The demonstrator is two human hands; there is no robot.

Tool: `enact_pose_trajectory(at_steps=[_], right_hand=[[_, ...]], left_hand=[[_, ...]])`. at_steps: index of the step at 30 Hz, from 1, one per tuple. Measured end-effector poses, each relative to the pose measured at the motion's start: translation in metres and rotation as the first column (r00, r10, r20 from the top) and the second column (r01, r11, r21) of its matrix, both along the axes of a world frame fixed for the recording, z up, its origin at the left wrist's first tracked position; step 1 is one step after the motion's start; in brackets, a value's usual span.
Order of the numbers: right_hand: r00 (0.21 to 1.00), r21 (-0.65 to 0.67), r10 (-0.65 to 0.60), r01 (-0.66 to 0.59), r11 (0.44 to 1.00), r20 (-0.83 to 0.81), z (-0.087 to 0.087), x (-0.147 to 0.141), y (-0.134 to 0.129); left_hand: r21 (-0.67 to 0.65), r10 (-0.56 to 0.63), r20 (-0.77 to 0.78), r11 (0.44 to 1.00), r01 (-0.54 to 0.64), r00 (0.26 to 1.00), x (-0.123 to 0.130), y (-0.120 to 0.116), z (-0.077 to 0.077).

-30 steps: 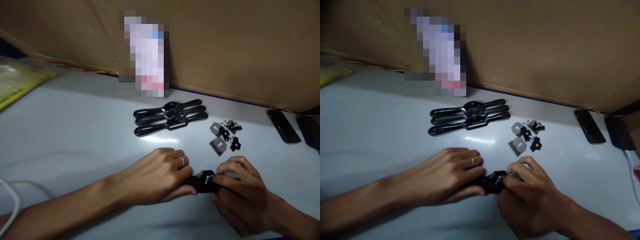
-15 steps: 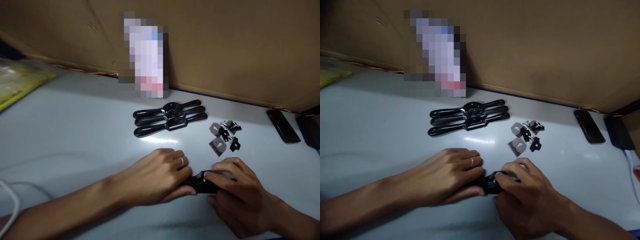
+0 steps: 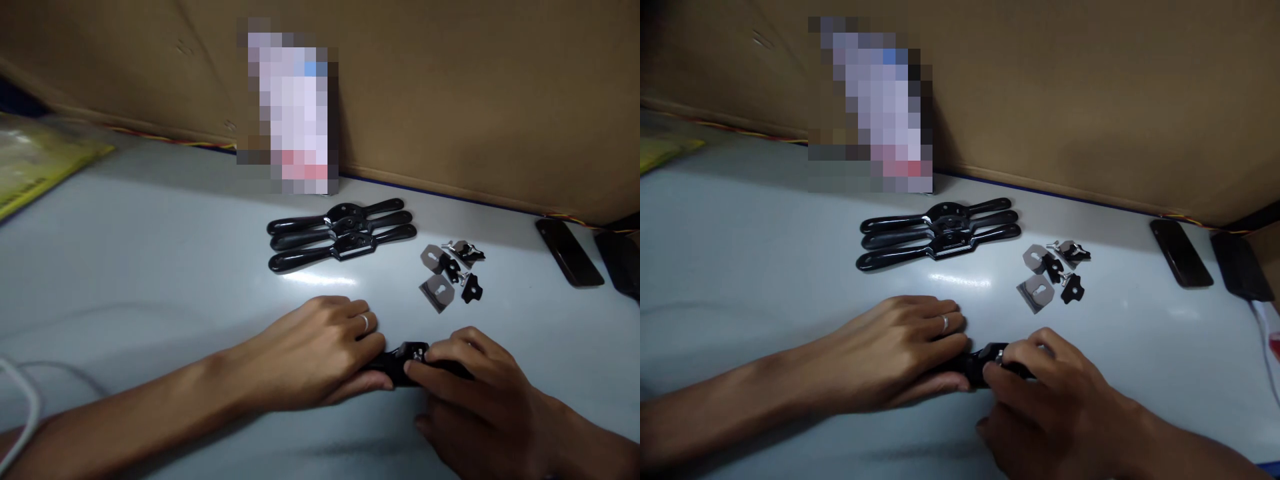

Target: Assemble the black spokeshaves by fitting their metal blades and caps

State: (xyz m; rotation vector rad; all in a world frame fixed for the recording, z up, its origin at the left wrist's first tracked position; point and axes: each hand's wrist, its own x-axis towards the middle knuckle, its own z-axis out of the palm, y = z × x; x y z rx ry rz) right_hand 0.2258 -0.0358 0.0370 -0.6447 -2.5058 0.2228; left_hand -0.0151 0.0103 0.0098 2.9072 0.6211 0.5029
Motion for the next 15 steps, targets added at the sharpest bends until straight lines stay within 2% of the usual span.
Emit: enact_pose_trajectory(at_steps=[2, 6, 12, 15], right_hand=[[1.0, 0.008, -0.01, 0.01, 1.0, 0.01, 0.0, 0.0001, -0.0005], [0.992, -0.017, -0.118, 0.119, 0.993, 0.044, 0.0013, 0.0008, 0.0018], [1.0, -0.006, -0.018, 0.018, 1.0, 0.0, 0.0014, -0.0011, -0.0017], [0.997, 0.017, -0.071, 0.07, 0.997, 0.043, 0.0028, -0.0001, -0.0025]], left_hand=[[0.004, 0.003, -0.002, 1.0, -0.003, 1.0, 0.0002, -0.0002, 0.0001], [-0.008, 0.007, -0.003, 1.0, -0.007, 1.0, 0.0004, -0.0004, -0.0009], [0.002, 0.0, -0.004, 1.0, 0.0, 1.0, 0.0003, 0.0003, 0.0], [-0.003, 0.004, -0.007, 1.0, -0.004, 1.0, 0.0003, 0.0002, -0.0003]])
